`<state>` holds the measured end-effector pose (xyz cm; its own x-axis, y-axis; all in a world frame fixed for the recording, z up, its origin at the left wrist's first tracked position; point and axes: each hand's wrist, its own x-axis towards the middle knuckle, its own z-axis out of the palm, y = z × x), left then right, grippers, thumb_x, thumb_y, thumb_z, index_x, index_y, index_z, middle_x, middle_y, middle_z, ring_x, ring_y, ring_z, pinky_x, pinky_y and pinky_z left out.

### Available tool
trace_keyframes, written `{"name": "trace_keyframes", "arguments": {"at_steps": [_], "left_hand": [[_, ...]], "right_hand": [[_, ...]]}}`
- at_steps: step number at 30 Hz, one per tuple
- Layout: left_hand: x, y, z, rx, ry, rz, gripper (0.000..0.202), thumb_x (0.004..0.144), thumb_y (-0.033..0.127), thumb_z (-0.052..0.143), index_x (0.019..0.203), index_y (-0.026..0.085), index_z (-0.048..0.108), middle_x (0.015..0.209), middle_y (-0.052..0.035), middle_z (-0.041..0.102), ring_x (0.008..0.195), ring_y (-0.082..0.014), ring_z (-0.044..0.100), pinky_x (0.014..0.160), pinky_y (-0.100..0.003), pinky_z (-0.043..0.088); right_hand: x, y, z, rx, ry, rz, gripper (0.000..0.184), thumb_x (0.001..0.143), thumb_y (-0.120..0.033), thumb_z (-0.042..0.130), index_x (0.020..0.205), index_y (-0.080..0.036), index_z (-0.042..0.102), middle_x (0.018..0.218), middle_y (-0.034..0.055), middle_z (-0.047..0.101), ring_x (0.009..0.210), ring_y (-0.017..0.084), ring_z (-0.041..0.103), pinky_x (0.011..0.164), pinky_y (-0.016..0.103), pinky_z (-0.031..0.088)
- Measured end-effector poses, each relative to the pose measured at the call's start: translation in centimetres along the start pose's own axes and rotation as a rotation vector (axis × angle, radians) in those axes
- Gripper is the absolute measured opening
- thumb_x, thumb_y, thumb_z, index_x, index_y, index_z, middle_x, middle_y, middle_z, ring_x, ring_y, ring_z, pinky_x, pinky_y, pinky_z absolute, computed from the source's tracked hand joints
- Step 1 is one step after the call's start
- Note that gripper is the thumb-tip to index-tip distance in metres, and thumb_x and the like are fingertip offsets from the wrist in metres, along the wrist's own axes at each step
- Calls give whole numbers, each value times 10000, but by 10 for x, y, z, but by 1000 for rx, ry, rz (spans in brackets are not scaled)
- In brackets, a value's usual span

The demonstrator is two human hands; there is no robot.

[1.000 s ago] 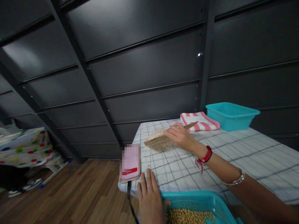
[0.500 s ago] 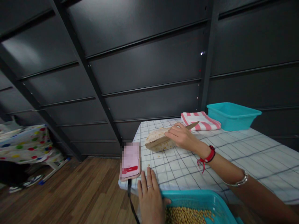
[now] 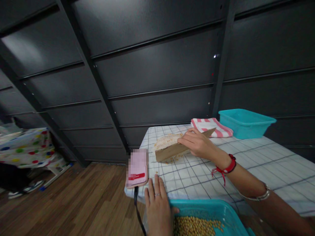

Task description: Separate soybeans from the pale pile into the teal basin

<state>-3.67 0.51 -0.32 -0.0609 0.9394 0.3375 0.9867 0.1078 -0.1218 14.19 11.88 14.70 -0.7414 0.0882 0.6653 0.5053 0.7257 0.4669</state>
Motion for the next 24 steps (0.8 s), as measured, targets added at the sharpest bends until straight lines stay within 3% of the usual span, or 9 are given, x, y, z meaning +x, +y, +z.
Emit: {"name": "trace_keyframes", "arguments": {"at_steps": [12,24], "left_hand": [[-1,1,-3,-4,17,6,810,560,364,692,1280,167,378,1396,-106,342,1275,-312,296,1014,-463,326],[-3,2,2,-14,62,4,803,554,426,677,1268,178,405,1389,-94,368,1269,-329,304,1009,-481,316]], "right_hand": [[2,-6,-14,0,-71,-5,316,845,-30,283,908,-130,576,706,53,580,693,167,457,706,331,342],[-20,-6,-16,1,-78,73,314,839,-40,306,884,-152,596,682,50,566,676,170,464,666,323,358]]}}
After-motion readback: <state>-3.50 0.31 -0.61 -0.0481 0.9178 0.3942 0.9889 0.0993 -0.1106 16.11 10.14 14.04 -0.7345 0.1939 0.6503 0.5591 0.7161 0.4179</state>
